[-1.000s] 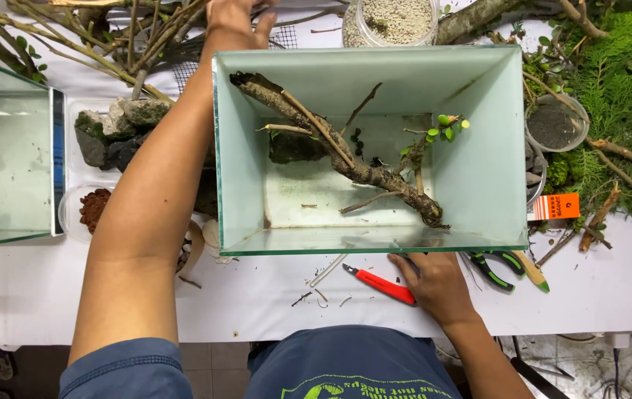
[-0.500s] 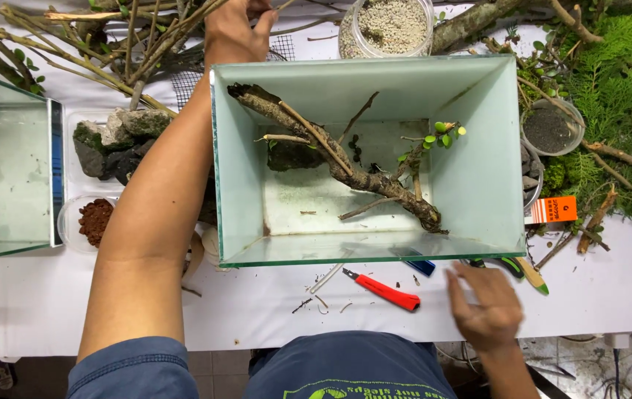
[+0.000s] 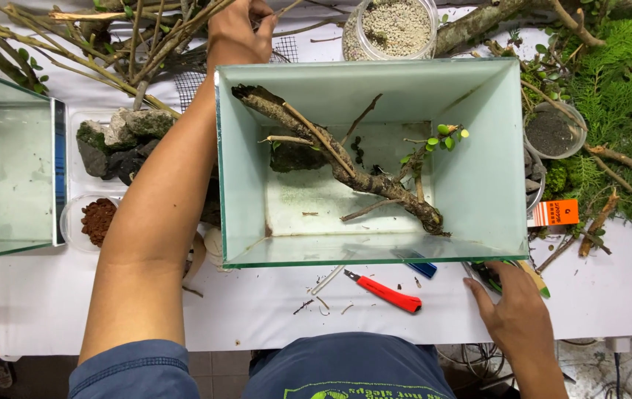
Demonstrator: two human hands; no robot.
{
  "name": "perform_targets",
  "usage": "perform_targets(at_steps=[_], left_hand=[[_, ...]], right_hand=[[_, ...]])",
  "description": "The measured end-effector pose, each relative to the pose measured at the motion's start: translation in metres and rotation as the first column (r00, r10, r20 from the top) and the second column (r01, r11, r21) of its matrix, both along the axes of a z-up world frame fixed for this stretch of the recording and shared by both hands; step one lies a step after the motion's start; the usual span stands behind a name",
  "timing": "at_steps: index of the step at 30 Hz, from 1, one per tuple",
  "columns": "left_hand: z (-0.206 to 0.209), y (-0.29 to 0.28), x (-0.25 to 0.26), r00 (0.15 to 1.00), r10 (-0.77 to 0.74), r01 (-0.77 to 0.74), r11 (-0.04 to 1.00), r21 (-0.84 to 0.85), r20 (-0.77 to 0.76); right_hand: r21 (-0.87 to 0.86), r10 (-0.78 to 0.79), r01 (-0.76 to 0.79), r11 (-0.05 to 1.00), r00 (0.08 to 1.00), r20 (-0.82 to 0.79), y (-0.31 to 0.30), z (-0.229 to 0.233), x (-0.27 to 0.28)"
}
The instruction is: Decorating a glass terrarium by gluing plants onto a piece of driftwood and using a lighter.
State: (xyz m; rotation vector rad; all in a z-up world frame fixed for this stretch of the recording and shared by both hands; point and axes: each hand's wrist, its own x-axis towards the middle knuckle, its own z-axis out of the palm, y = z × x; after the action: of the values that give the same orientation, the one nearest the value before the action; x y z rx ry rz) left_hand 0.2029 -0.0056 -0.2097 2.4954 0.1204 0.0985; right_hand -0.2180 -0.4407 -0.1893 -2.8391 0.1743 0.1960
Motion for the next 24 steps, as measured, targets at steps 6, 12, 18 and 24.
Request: perform_targets(at_steps=[6,12,18,24], left_hand=[[-0.002,0.003,-0.006,0.997,0.034,-0.035,0.999,-0.015,-0.063],[-0.012,0.010,-0.009,0.975,-0.068,0.073,0.997,-0.016,0.214],[-0.025,0.015,-0.004,0.891,-0.151,0.153,0.988,0.029,0.429],[-0.018,0.011,-0.011,0.904,-0.121,0.120,0.992,0.028,0.411]], right_hand=[[0.023,-0.119,0.121,0.992,0.989,-0.089,-0.014,-0.006,0.000],[-0.020,-0.084,0.081,0.996,0.982,-0.170,-0.021,-0.002,0.002],[0.126,-0.148,0.160,0.979,0.984,-0.098,-0.018,0.017,0.005],[0.257,-0.155,0.254,0.932,0.923,-0.351,-0.031,0.039,0.003]])
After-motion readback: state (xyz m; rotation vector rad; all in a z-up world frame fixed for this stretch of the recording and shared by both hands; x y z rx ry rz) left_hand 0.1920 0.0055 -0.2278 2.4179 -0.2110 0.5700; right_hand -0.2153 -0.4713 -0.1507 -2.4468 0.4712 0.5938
